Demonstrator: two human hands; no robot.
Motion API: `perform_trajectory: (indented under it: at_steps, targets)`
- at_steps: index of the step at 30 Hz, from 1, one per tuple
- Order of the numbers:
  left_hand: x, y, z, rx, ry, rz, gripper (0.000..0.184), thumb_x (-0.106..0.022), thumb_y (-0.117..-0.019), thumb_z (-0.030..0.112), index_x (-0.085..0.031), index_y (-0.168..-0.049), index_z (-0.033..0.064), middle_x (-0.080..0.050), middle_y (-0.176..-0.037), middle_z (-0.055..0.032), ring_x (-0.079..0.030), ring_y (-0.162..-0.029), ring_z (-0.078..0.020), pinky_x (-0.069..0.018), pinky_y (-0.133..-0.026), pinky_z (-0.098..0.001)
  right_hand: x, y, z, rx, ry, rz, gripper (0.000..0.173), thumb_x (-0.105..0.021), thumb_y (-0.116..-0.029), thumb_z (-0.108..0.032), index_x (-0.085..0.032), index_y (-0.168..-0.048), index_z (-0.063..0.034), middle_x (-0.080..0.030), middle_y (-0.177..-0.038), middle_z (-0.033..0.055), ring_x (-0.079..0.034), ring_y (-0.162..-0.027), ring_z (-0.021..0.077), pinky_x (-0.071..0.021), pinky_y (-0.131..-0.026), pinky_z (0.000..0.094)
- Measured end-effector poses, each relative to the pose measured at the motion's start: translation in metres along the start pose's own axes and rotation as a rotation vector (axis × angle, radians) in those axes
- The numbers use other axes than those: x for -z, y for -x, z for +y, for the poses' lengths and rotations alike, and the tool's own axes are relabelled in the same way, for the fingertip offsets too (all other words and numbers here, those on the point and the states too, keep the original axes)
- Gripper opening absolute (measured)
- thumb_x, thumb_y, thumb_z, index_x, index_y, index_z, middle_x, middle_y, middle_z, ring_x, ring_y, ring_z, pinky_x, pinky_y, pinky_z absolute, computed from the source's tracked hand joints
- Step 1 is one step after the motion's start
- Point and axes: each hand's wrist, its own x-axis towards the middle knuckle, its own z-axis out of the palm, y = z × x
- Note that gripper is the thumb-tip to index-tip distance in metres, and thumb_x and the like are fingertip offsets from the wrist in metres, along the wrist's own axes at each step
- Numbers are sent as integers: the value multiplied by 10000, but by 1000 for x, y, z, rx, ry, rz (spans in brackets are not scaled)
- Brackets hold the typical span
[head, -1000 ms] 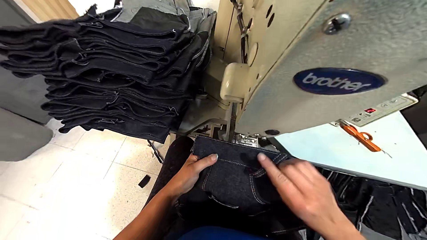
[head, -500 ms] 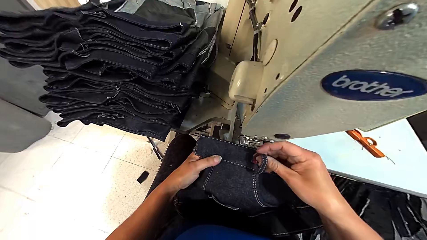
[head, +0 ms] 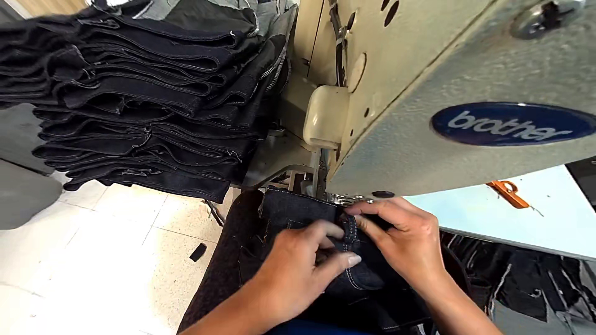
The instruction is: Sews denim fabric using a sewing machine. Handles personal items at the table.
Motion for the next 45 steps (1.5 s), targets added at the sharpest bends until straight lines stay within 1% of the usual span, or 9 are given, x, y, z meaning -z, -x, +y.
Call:
perform_trajectory:
  at_steps: [8,11,16,20,23,27,35,38,45]
  targets:
    - [-26,-8,-13,123,252,202,118,-747,-891,136,-671,-849,56,-725,-733,-8,-716,-637,-58,-620,-608,-215,9,7,-2,227,216,-99,260,-566,-950,-5,-792,-1012,-119,-700,-955,50,-659,-951,171,-542,-833,246]
    - [-27,-5,-22,-155,-219,313,195,-732,-906,260,-678,-936,74,-686,-722,17,-667,-646,-37,-558,-603,-183,9,9,-2,206,237,-127,261,-561,-951,-21,-786,-1035,-124,-693,-983,57,-650,-968,199,-546,-831,275]
    - [-4,-15,-41,-758,-757,174,251,-519,-1040,122,-699,-1196,200,-721,-1209,2,-627,-1182,-198,-472,-1007,-354,9,12,-5,182,298,-130,258,-564,-952,-46,-771,-1069,-148,-683,-1007,67,-653,-936,228,-562,-751,320]
    - [5,-24,-50,-784,-701,91,239,-591,-1045,248,-716,-1241,194,-722,-1236,27,-630,-1183,-161,-482,-1021,-307,6,17,3,127,269,-120,267,-533,-991,-147,-750,-1127,-224,-669,-964,37,-662,-869,192,-545,-708,341]
    - [7,-24,-51,-785,-694,90,260,-600,-1041,260,-700,-1269,184,-712,-1268,25,-623,-1184,-159,-475,-1005,-292,5,28,11,33,174,-120,259,-509,-1051,-287,-733,-1180,-292,-660,-945,-29,-633,-929,138,-493,-880,385]
    - [5,-23,-52,-810,-732,115,260,-607,-1036,232,-689,-1276,174,-702,-1284,12,-613,-1190,-167,-462,-1012,-290,5,30,8,97,323,-113,298,-509,-1037,-216,-722,-1209,-335,-670,-925,26,-659,-904,217,-496,-901,484]
    - [7,-20,-47,-740,-730,85,280,-562,-1059,282,-682,-1295,188,-703,-1293,20,-622,-1191,-163,-476,-995,-286,12,34,26,-156,154,-100,478,-487,-1024,-544,-720,-993,-128,-701,-852,-27,-675,-864,132,-485,-945,489]
    - [5,-22,-47,-714,-723,99,263,-585,-1047,257,-698,-1276,193,-710,-1282,26,-631,-1174,-156,-486,-975,-287,6,30,30,-164,141,-29,446,-502,-1022,-499,-709,-837,-150,-650,-737,-53,-610,-746,86,-433,-870,410]
    - [3,-28,-42,-661,-712,112,256,-589,-1042,236,-721,-1258,197,-721,-1269,27,-644,-1155,-157,-498,-958,-288,6,16,36,-102,116,7,435,-504,-1032,-475,-683,-812,-145,-632,-725,-45,-593,-734,68,-420,-841,378]
